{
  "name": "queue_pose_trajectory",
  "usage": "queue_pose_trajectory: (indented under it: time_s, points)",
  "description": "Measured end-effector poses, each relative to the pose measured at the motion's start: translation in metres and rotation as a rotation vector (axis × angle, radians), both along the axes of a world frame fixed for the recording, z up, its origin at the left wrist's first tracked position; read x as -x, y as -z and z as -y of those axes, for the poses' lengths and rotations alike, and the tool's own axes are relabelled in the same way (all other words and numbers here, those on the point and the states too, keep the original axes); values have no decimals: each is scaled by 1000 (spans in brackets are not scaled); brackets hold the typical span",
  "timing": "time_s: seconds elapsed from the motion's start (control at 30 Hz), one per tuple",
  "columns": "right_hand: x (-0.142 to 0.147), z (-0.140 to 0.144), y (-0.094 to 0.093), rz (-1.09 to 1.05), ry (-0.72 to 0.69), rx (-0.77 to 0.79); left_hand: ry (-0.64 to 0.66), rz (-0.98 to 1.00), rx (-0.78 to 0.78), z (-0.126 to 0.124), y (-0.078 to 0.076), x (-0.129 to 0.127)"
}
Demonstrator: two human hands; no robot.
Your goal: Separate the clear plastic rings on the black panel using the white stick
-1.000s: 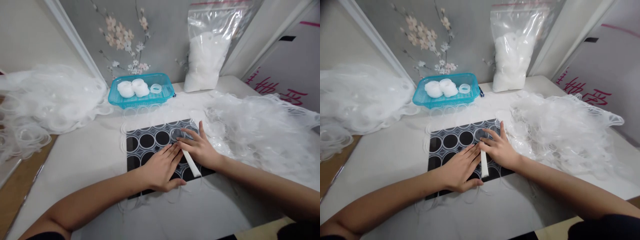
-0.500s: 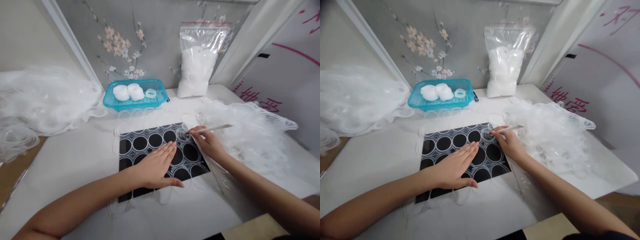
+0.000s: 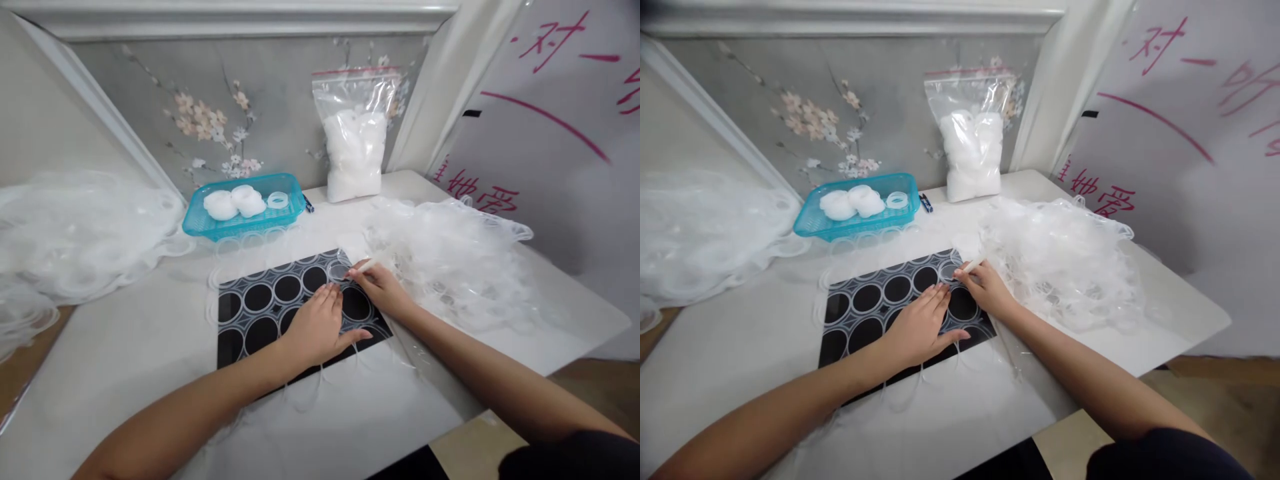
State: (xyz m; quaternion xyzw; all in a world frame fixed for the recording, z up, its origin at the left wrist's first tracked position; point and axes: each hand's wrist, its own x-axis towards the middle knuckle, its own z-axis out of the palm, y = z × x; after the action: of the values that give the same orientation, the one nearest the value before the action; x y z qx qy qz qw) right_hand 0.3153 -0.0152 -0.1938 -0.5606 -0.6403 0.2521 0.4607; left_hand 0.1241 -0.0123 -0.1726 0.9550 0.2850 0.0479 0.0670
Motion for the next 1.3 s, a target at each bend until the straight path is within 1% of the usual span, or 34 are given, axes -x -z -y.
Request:
queue_pose_trajectory:
  time_s: [0.07, 0.13, 0.23, 0.33, 0.4, 0.47, 0.53, 0.57, 0.6, 0.63, 0.67, 0.73, 0.77, 0.8, 0.87, 0.97, 1.0, 1.07, 1.13, 1.23, 1.3]
  points:
    - [0, -2, 3, 25, -2, -6, -4, 27, -28, 0, 2, 1]
    - [-1, -4, 4, 62, -6, -6, 2, 25, -22, 0, 3, 2]
    - [-1, -3, -2, 168, -33, -35, 14, -12, 18, -2, -1, 2]
    - [2, 7, -9, 429, -84, -131, 33, -64, 80, -4, -5, 2]
    - [7, 17, -9, 635, -102, -191, 53, -76, 116, -5, -8, 2]
    - [11, 23, -8, 785, -108, -248, 70, -67, 134, -5, -9, 3]
    - [9, 19, -9, 876, -125, -301, 70, -49, 144, -4, -9, 4]
    - [4, 11, -11, 902, -114, -319, 65, -45, 152, -4, -9, 4]
    - [-5, -1, -16, 914, -67, -325, 60, -46, 163, -4, -9, 5]
    - [-16, -16, -22, 924, -4, -306, 57, -53, 175, -4, -8, 6]
    - [-29, -32, -29, 900, 152, -293, 56, -64, 185, -4, -7, 7]
    - [-57, -63, -44, 835, 542, -208, 64, -88, 196, -4, -6, 8]
    - [-68, -75, -50, 807, 679, -157, 67, -94, 195, -5, -5, 9]
    - [-75, -82, -55, 804, 692, -111, 65, -95, 194, -5, -5, 9]
    - [-77, -84, -58, 805, 695, -104, 59, -89, 187, -5, -4, 9]
    - [-57, -62, -52, 806, 655, -187, 64, -86, 162, -5, -4, 9]
    - [-49, -52, -48, 799, 639, -188, 69, -87, 151, -5, -4, 8]
    - [-38, -36, -43, 775, 601, -140, 75, -81, 135, -4, -4, 8]
    - [-34, -27, -42, 732, 597, -99, 76, -76, 128, -4, -3, 8]
    - [-35, -24, -46, 581, 600, -141, 81, -85, 124, -4, -3, 7]
    - [-30, -23, -48, 394, 495, -136, 81, -89, 122, -4, -3, 6]
